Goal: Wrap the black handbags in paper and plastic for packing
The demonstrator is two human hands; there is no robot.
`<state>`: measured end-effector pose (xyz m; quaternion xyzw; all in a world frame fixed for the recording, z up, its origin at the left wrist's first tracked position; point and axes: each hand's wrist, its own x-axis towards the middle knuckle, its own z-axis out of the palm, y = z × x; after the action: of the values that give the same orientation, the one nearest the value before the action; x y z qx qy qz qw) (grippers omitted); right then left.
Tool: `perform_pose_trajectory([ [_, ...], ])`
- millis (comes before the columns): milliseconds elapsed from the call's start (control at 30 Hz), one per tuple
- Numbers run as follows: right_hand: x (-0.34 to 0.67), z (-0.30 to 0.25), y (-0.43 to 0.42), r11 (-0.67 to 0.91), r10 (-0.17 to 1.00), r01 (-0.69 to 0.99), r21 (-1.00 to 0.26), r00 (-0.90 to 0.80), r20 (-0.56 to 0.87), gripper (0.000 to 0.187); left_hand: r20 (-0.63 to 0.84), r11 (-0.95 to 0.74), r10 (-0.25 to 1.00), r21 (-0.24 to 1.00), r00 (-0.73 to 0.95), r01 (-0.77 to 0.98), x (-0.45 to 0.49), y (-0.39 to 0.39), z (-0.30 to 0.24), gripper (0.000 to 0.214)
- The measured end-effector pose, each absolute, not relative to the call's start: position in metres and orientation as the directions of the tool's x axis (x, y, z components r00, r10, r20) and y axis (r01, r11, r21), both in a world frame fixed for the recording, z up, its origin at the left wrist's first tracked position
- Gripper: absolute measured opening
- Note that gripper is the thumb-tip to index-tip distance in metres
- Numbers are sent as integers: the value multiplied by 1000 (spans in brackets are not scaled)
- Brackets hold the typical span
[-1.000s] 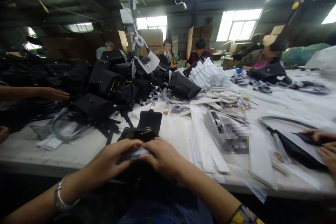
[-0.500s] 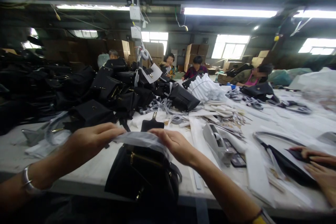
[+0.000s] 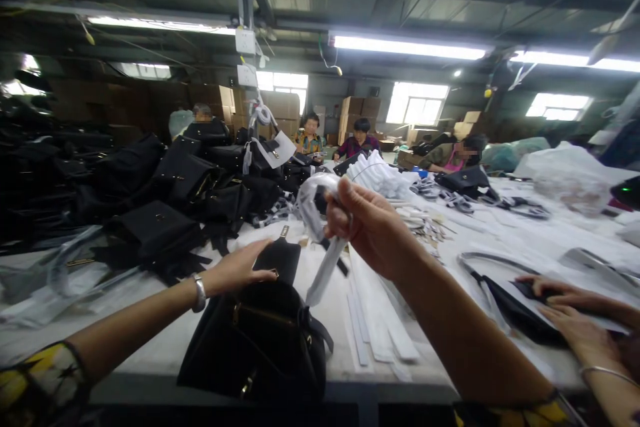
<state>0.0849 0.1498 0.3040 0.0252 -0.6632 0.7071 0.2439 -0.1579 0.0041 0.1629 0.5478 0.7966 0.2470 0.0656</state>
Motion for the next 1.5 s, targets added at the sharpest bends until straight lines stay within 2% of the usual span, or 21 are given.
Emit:
perform_pose_trajectory([
  [100, 91, 322, 159, 10, 407, -423, -906, -826, 390, 32, 26, 283, 942, 475, -334, 833, -160, 11, 144, 62],
  [200, 96, 341, 173, 17, 448, -454, -891, -793, 412, 29, -1, 244, 958, 525, -285, 816, -165, 14, 156, 54],
  [300, 101, 354, 187, 36, 405, -474, -880, -798, 447, 27, 45, 166, 968, 622, -247, 765, -170, 15, 177, 49],
  [433, 96, 349, 198, 78, 281, -412, -908, -865, 417, 26, 117, 96, 947, 786, -299, 611, -174, 11, 192, 38],
  [567, 75, 313, 196, 95, 168, -201, -975, -962, 214, 37, 187, -13, 919, 894, -347, 447, -172, -1, 192, 65],
  [667, 58, 276, 192, 135, 89, -3, -991, -996, 15, 41, 291, -219, 902, 945, -318, 243, -170, -15, 193, 87],
  [733, 51, 252, 192, 199, 70, 117, -973, -992, -105, 43, 350, -344, 876, 936, -333, 76, -169, -24, 193, 94],
  [800, 48, 234, 195, 275, 79, 209, -938, -978, -195, 45, 334, -396, 835, 917, -437, -56, -169, -29, 192, 91],
  [933, 47, 219, 203, 355, 102, 275, -893, -961, -255, 47, 234, -443, 733, 876, -639, -188, -176, -28, 188, 63],
  [1067, 54, 221, 212, 366, 103, 261, -893, -965, -240, 50, 183, -456, 671, 866, -719, -206, -195, -25, 188, 39],
  [1167, 72, 206, 221, 322, 140, 259, -910, -964, -225, 51, 161, -540, 557, 815, -815, -208, -215, -31, 191, 22],
  [1267, 99, 173, 226, 205, 192, 269, -941, -954, -231, 53, 139, -626, 446, 755, -884, -197, -227, -39, 192, 26],
  [1300, 107, 163, 226, 208, 184, 287, -935, -950, -251, 55, 135, -634, 439, 747, -888, -200, -226, -41, 192, 25],
  [1367, 113, 156, 223, 360, 191, 308, -881, -948, -254, 56, 141, -628, 448, 753, -883, -198, -216, -43, 195, 19],
  [1433, 105, 171, 215, 603, 315, 267, -752, -946, -83, 59, 170, -606, 469, 776, -866, -176, -198, -41, 203, 16],
  [1500, 86, 203, 202, 787, 413, 197, -584, -872, 262, 59, 210, -581, 495, 802, -843, -141, -178, -37, 214, 24],
])
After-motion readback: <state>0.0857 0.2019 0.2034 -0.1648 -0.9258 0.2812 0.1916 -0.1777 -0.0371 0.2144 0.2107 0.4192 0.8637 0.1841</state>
